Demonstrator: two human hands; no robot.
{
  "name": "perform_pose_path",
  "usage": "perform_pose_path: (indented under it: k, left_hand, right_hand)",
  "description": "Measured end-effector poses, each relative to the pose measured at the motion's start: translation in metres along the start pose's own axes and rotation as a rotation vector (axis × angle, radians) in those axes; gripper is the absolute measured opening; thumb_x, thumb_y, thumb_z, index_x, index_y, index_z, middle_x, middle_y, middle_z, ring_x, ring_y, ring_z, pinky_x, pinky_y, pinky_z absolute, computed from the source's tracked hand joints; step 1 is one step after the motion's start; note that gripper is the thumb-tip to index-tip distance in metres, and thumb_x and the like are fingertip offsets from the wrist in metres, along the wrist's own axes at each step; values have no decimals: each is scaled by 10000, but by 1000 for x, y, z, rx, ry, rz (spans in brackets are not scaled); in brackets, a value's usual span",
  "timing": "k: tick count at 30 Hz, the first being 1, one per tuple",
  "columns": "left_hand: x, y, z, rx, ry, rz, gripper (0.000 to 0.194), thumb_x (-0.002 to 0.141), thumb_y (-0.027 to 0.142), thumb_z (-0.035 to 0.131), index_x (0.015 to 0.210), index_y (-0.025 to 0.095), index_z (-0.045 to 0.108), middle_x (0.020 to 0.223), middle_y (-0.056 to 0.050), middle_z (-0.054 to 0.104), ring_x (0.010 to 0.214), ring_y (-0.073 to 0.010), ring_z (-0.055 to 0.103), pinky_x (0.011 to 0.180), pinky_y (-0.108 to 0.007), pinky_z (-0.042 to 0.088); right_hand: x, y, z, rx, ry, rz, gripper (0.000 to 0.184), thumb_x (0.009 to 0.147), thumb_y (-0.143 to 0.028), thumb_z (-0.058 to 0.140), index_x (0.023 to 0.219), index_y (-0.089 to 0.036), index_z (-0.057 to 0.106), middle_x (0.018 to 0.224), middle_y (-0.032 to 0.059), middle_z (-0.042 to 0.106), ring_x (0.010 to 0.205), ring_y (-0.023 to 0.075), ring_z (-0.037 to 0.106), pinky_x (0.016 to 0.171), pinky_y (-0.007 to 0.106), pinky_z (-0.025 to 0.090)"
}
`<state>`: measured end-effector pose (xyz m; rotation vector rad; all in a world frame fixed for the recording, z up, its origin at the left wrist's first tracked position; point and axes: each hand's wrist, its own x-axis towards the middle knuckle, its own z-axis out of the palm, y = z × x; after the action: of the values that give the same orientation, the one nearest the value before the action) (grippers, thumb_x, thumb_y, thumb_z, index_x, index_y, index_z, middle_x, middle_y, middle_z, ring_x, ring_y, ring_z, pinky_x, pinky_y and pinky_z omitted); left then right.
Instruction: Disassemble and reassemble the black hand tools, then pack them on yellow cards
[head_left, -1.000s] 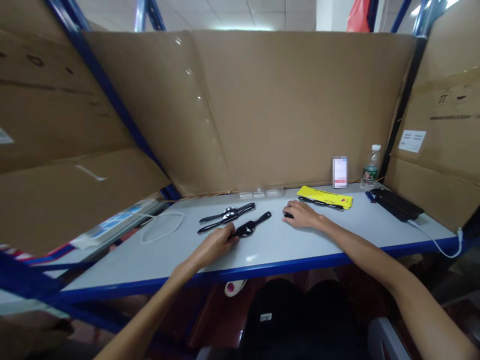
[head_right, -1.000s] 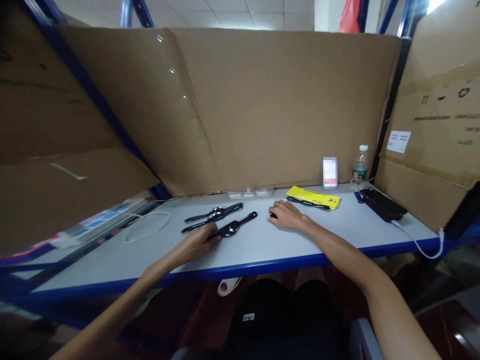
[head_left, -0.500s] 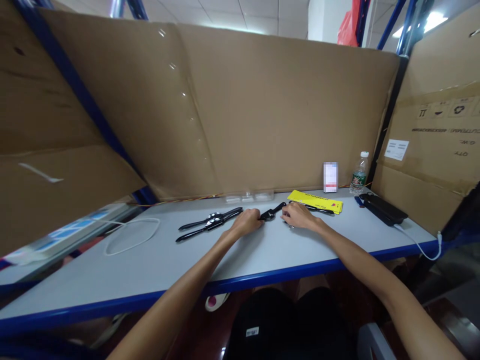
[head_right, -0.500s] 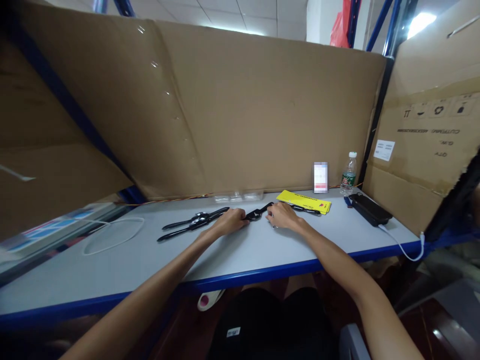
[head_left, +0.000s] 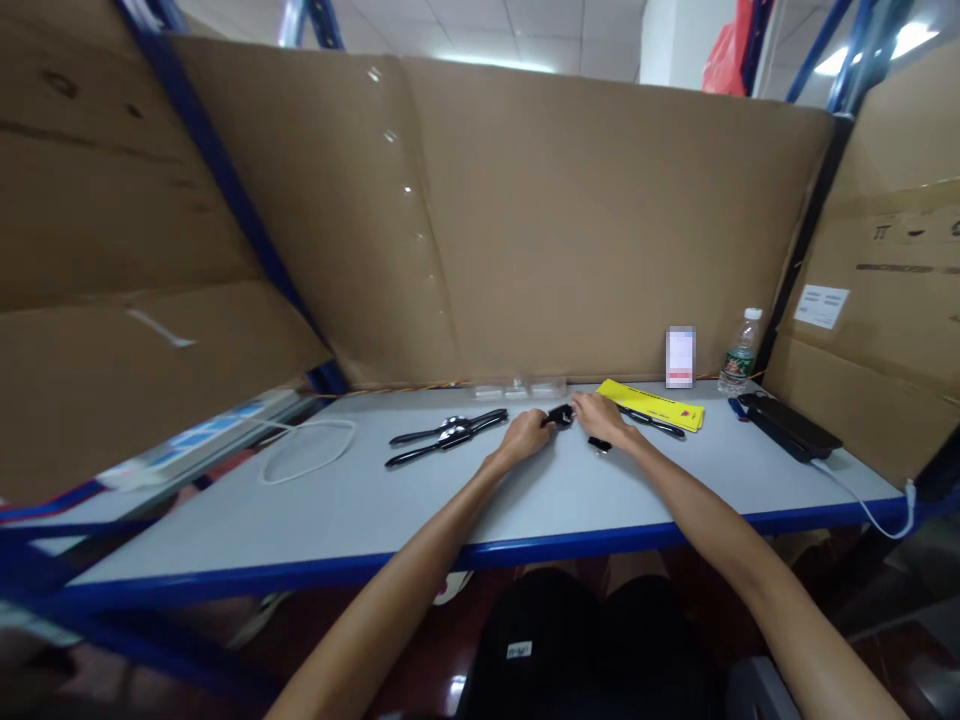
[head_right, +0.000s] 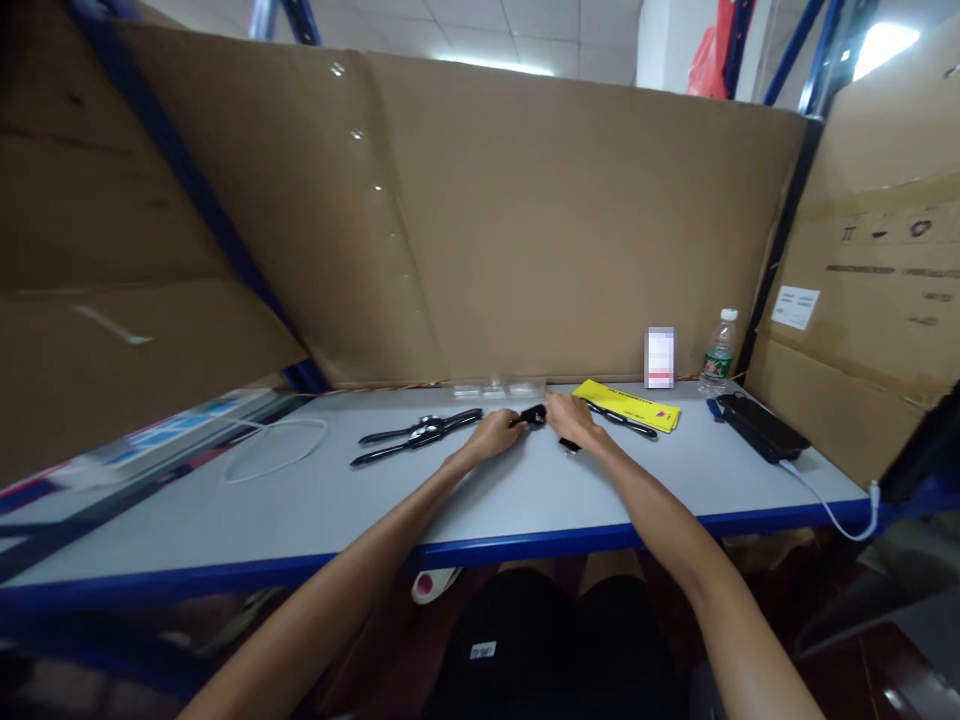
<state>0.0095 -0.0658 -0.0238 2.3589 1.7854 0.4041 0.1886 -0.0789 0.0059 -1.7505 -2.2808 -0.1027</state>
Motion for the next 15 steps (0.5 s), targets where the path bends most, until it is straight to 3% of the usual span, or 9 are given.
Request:
perform_pose_path:
  k: [4,7,10,15]
  left_hand:
    - [-8,6,4,-130,184,-35,299,1030,274,453,1106,131,704,1072,-166,760,1010,-264,703,777,-286,428]
    - [-13,12,7,-204,278,-27,282,1037,254,441,1172,137,660,1058,-153,760,992,-259,707,760,-280,425]
    - [-17,17,6,-231,337,-5,262,1042,263,433,1189,154,621,974,-133,759,925,-263,714,716,-281,413]
    - [-24,24,1,-281,387,39,279,1059,363,417,1192,162,556,872,-108,741,812,-256,710,665,-280,394]
  right_hand:
    - [2,8,5,195,115,42,374,1077,-348,351,1030,-197,689,993,95,765,906,203,695,739,262,410]
    - [5,3,8,511,122,9,430,1068,-363,377,772,-184,633,661,27,669,666,148,626,667,237,392]
    - [4,-8,9,943,26,87,444,1046,-438,425,694,-192,537,476,-37,498,458,99,455,524,207,326]
    - [-2,-22,-1,1546,-179,269,365,995,-470,543,758,-196,499,496,-74,460,365,45,261,384,181,121]
